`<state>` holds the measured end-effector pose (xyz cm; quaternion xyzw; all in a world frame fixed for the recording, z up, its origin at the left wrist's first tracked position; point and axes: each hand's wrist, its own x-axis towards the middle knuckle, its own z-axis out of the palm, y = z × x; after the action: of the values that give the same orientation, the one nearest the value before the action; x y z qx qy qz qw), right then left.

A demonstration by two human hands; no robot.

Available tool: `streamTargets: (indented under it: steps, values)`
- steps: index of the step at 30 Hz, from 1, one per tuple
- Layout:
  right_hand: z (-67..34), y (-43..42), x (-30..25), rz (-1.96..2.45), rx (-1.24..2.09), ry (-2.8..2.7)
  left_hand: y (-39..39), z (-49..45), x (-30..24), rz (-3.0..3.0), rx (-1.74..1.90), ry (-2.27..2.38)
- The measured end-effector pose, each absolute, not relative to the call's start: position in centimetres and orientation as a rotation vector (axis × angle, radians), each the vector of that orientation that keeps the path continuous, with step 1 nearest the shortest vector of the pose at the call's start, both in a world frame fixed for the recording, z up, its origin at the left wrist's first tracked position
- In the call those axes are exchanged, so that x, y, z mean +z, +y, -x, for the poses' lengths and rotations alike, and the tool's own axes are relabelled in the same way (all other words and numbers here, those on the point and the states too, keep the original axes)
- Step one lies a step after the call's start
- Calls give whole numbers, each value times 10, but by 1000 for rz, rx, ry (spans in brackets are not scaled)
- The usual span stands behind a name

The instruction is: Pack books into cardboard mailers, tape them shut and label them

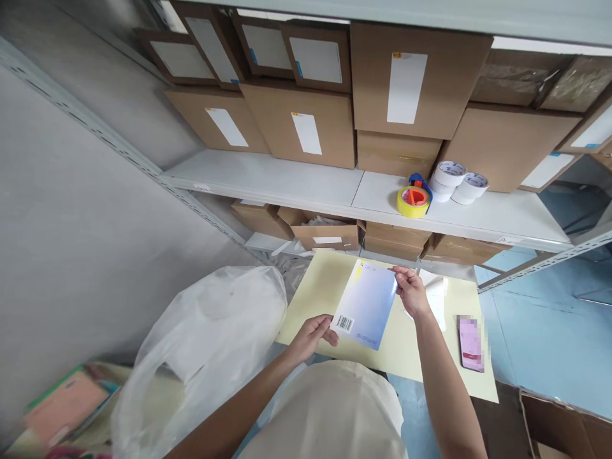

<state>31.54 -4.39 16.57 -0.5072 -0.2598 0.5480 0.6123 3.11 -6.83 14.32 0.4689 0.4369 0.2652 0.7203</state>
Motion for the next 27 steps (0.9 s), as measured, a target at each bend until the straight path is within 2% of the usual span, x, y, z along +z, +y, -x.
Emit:
streamTargets:
  steps: [8, 13, 16, 20, 27]
  values:
    - [-314, -54, 163, 1094, 1316, -571, -73, -31, 143, -733, 618, 959]
    - [-302, -56, 173, 1231, 1249, -1016, -80, -28, 128, -534, 413, 835]
    - [-299, -54, 179, 1268, 1219, -1134, -75, -25, 127, -606, 374, 878]
    - [-295, -54, 192, 1343, 1335, -1126, -51, -10, 137, -656, 539, 823]
    - [-255, -42, 207, 1537, 1319, -1246, -34, 2, 153, -1321, 554, 880]
